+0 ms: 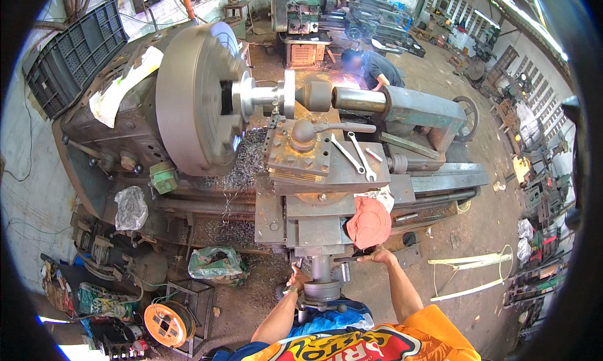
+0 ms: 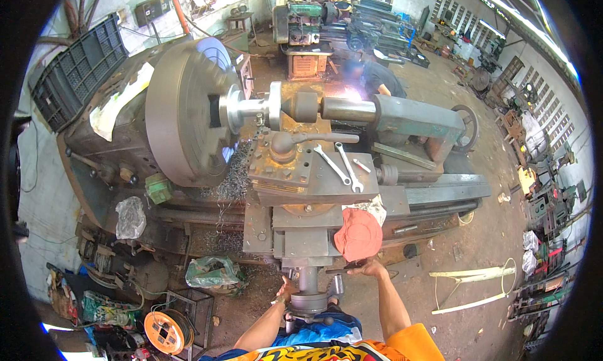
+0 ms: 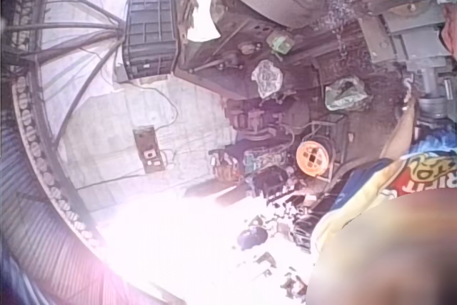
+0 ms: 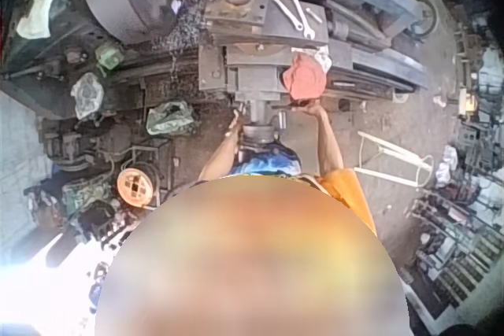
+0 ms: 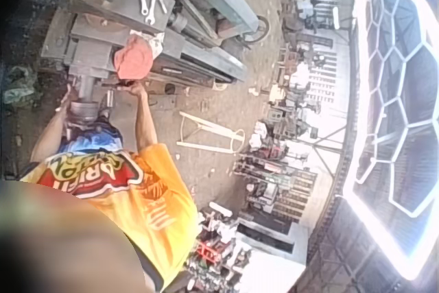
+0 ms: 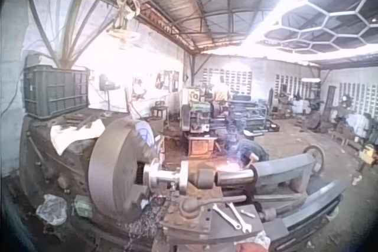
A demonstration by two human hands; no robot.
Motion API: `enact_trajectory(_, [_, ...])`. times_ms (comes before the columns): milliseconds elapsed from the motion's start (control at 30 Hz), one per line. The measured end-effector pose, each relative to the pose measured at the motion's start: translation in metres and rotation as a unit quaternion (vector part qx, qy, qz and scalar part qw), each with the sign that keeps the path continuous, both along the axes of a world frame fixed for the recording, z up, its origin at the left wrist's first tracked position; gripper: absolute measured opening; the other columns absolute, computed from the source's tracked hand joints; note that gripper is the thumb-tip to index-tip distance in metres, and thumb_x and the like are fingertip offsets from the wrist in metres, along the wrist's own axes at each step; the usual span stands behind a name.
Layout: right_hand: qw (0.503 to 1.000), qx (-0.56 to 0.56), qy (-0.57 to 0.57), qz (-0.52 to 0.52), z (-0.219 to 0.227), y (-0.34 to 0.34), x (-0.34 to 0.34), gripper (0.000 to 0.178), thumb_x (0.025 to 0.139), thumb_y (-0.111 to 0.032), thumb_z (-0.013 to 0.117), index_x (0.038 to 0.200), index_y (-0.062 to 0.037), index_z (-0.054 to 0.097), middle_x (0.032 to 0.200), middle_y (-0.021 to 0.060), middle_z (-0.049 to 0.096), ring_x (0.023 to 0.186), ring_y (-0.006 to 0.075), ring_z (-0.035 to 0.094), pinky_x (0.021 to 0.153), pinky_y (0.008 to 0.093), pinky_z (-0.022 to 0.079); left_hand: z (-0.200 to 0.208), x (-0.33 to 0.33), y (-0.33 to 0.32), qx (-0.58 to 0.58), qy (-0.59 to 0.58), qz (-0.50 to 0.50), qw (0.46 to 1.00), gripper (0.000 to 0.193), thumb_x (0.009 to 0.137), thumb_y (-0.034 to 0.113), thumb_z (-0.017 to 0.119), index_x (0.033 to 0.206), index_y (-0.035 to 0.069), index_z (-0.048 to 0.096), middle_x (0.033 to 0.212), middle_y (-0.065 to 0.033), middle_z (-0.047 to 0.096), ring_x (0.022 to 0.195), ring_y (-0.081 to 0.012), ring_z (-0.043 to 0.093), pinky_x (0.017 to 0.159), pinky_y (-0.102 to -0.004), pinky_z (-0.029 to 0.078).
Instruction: The person operates a metal lathe, turning a cylindrical workpiece while holding and adjusting the machine's control levers. Metal shavings accumulate on the bed as the lathe runs. The person occasionally wipes the lathe with a red cloth.
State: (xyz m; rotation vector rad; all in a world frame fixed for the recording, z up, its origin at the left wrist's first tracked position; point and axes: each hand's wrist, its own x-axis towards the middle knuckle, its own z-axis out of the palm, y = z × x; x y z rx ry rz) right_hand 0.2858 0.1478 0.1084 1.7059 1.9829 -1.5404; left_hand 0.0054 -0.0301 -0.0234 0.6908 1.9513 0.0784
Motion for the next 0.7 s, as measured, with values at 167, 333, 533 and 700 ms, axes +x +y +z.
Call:
enact_trajectory(167, [0.998, 0.04, -0.008, 0.042, -0.012, -0.002, 0.001, 0.08, 0.062, -0.054, 0.084, 0.123, -0.0069, 0.061, 0.124, 0.0166, 0.062, 0.118, 0.0297, 0.057, 0.1, 0.039, 0.045, -0.006, 0.002, 0.001, 0.008, 0.013, 0.018, 1.0, 0.101, 0.072, 0.037, 0.071, 0.147, 0.007, 0.008, 0.121, -0.0204, 0.063, 0.112, -0.0386, 0.061, 0.097, -0.0498, 0.045])
enact_trajectory(333, [0.99, 0.025, -0.066, 0.12, 0.002, -0.002, -0.01, 0.082, 0.065, -0.068, 0.073, 0.119, -0.0066, 0.066, 0.124, 0.0156, 0.063, 0.119, 0.0306, 0.056, 0.101, 0.0383, 0.044, -0.005, 0.0, 0.001, -0.001, 0.0, -0.002, 1.0, 0.103, 0.073, 0.039, 0.07, 0.145, 0.005, 0.004, 0.123, -0.022, 0.061, 0.115, -0.0384, 0.059, 0.098, -0.0497, 0.044])
enact_trajectory(533, [0.978, 0.034, -0.126, 0.163, 0.002, 0.0, -0.019, 0.088, 0.064, -0.071, 0.072, 0.122, -0.0062, 0.064, 0.128, 0.016, 0.06, 0.123, 0.0309, 0.053, 0.104, 0.0388, 0.042, 0.012, -0.004, 0.002, -0.016, -0.03, -0.035, 0.999, 0.114, 0.077, 0.043, 0.065, 0.148, -0.003, -0.012, 0.128, -0.0247, 0.058, 0.119, -0.0379, 0.057, 0.1, -0.0504, 0.042])
enact_trajectory(700, [0.985, -0.008, -0.102, 0.139, -0.016, 0.005, -0.014, 0.098, 0.059, -0.068, 0.078, 0.129, -0.0027, 0.055, 0.133, 0.0189, 0.056, 0.125, 0.0317, 0.051, 0.106, 0.0391, 0.039, 0.009, -0.005, -0.001, 0.035, -0.035, -0.031, 0.998, 0.115, 0.077, 0.043, 0.065, 0.147, -0.003, -0.014, 0.128, -0.0245, 0.057, 0.119, -0.0382, 0.057, 0.1, -0.0516, 0.042])
